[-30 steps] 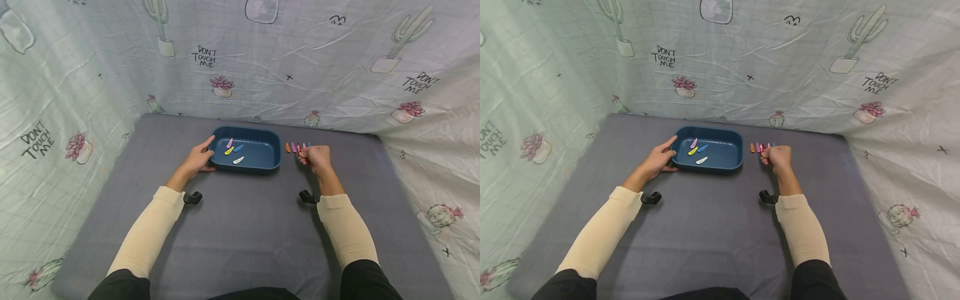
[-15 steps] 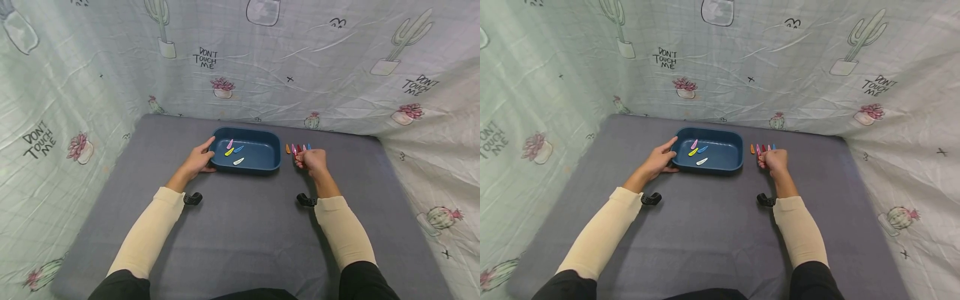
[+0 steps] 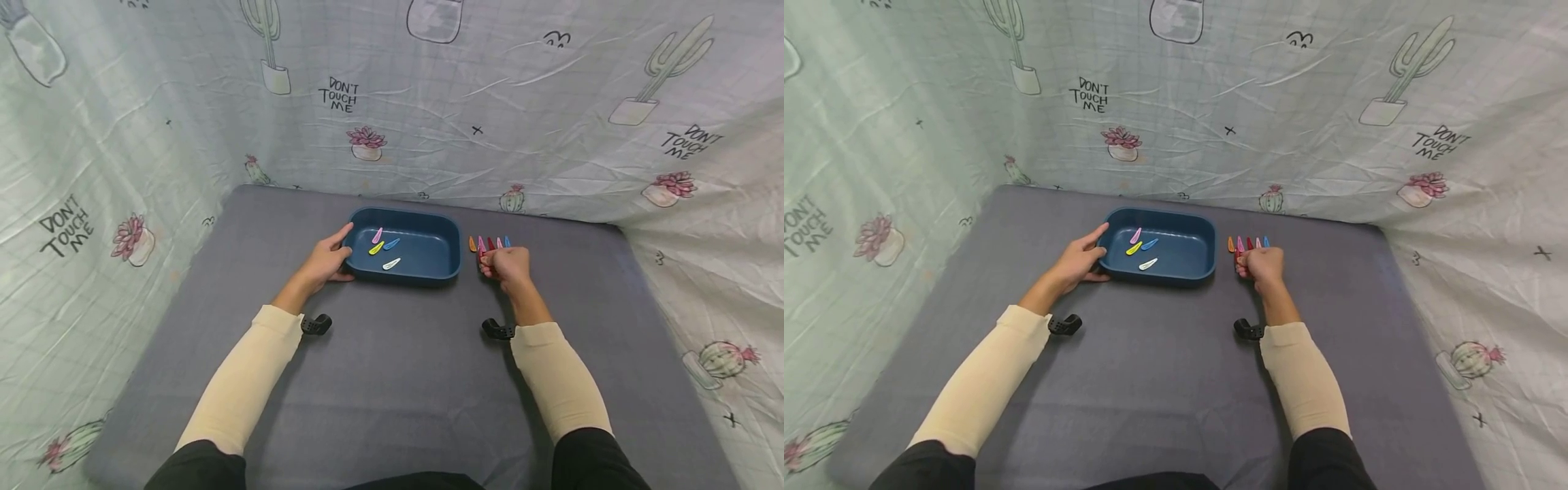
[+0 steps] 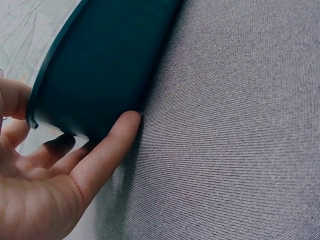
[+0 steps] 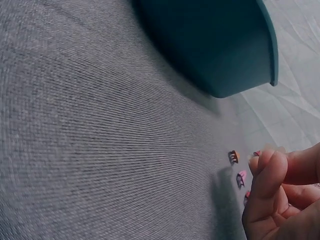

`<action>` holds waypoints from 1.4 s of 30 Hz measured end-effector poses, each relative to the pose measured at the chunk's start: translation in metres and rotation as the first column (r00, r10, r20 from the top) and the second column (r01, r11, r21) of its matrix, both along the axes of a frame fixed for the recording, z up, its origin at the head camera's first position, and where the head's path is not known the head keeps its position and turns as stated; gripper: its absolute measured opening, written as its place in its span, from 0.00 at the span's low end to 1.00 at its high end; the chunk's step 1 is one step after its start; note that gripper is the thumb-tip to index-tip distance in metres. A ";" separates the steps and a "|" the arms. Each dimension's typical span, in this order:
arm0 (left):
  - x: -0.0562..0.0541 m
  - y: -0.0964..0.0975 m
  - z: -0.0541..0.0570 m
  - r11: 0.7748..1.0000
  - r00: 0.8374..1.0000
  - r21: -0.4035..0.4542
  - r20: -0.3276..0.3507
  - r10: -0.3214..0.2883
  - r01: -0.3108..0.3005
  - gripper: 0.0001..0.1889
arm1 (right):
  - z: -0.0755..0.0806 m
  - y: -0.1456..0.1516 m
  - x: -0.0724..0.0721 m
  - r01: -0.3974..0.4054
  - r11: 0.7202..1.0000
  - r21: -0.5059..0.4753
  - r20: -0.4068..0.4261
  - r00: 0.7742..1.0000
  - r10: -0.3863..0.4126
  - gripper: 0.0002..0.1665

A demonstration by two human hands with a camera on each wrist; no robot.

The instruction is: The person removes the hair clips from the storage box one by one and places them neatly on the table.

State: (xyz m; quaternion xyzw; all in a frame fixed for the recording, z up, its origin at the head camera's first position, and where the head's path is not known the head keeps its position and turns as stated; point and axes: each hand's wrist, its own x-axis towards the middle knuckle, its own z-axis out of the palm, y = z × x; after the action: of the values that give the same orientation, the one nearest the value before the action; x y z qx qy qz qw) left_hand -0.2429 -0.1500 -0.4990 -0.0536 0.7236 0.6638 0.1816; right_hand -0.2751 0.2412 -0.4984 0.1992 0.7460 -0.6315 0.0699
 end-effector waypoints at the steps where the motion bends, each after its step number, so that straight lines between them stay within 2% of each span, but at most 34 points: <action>1: 0.000 0.000 -0.001 1.000 1.000 -0.001 0.000 0.001 -0.001 0.35 | -0.001 -0.001 0.000 0.003 1.000 -0.001 0.000 1.000 -0.003 0.07; 10: -0.001 -0.002 -0.003 1.000 1.000 -0.002 -0.003 0.000 0.000 0.35 | -0.007 -0.006 -0.001 0.016 1.000 -0.022 -0.011 1.000 -0.016 0.10; 20: -0.002 -0.001 -0.004 1.000 1.000 -0.002 -0.005 -0.002 0.002 0.35 | -0.010 -0.005 0.000 0.004 1.000 0.013 -0.010 1.000 -0.004 0.09; 42: -0.003 -0.001 -0.003 1.000 1.000 -0.002 -0.006 -0.002 0.002 0.35 | -0.013 -0.008 0.001 0.018 1.000 0.019 -0.005 1.000 -0.018 0.08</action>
State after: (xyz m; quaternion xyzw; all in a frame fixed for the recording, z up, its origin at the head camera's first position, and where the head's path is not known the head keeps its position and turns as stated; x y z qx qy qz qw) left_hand -0.2460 -0.1514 -0.5024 -0.0512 0.7250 0.6629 0.1798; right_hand -0.2745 0.2329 -0.5118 0.2052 0.7504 -0.6254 0.0605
